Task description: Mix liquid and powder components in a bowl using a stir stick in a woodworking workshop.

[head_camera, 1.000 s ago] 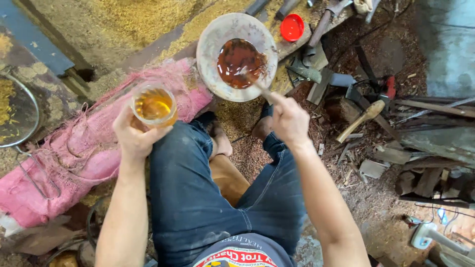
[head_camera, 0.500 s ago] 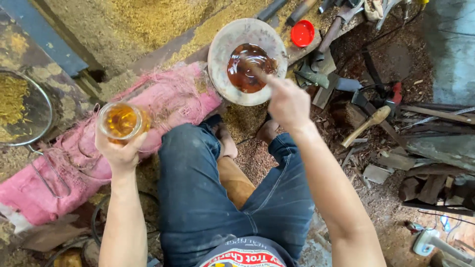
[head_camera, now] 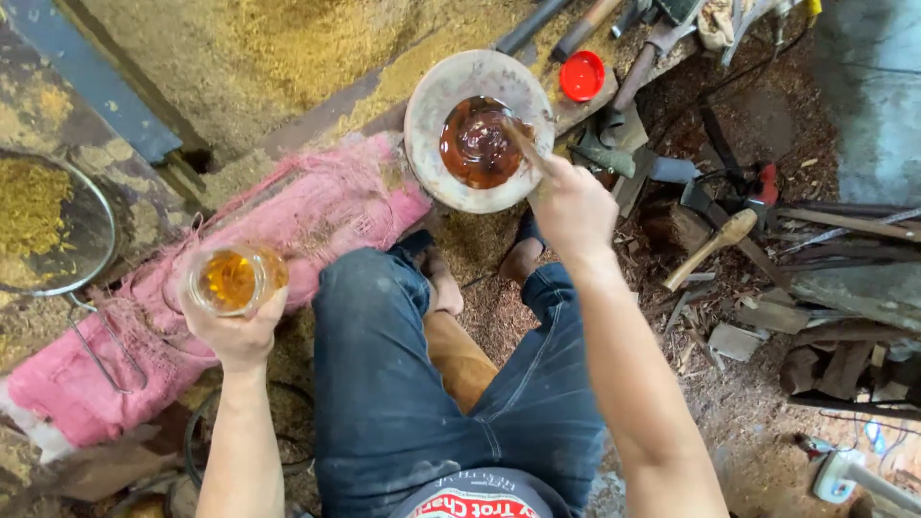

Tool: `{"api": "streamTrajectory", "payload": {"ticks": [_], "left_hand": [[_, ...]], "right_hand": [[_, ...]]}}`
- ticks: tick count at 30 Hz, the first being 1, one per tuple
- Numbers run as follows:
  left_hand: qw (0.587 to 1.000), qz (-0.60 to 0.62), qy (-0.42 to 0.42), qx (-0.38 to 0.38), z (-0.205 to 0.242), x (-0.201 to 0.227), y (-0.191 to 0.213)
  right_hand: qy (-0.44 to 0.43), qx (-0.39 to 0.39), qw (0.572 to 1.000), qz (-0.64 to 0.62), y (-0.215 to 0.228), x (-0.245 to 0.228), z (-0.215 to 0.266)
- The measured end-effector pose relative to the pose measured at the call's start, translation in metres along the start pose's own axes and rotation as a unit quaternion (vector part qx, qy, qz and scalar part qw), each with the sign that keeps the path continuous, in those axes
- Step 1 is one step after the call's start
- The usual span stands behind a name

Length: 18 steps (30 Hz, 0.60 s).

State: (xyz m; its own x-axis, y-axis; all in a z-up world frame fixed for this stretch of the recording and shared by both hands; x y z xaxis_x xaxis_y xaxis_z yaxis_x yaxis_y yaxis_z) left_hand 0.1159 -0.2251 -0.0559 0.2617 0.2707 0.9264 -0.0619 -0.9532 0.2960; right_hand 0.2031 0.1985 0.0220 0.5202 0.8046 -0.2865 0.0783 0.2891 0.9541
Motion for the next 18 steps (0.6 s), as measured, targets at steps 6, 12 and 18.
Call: {"api": "streamTrajectory", "payload": {"ticks": [6,12,18], "left_hand": [[1.000,0.005,-0.007,-0.007,-0.009,-0.004,0.002],[1.000,0.014,0.004,-0.002,-0.005,0.006,0.015],[0.999,0.039,0.016,-0.006,-0.004,0.011,0.032]], "right_hand": [[0.000,-0.011,1.000,-0.019,-0.011,-0.007,0.026],[-0.290,0.012,0.851,-0.438,-0.113,-0.006,0.053],[-0.432,-0.008,0.363,-0.825,-0.235,-0.102,0.050]]}}
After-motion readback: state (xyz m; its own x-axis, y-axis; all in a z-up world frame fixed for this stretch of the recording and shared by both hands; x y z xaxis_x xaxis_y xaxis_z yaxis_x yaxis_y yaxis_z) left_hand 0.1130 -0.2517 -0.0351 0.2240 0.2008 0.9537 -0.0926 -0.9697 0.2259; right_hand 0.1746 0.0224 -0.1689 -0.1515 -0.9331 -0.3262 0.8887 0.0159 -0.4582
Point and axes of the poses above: each hand's wrist, its own z-axis away from the middle knuckle, its own y-axis out of the back of the hand, x = y × z, the point moved 2 cm from there along -z, towards the middle knuckle, and after that the axes turned 1 degree about z, right-handed, at the moved point
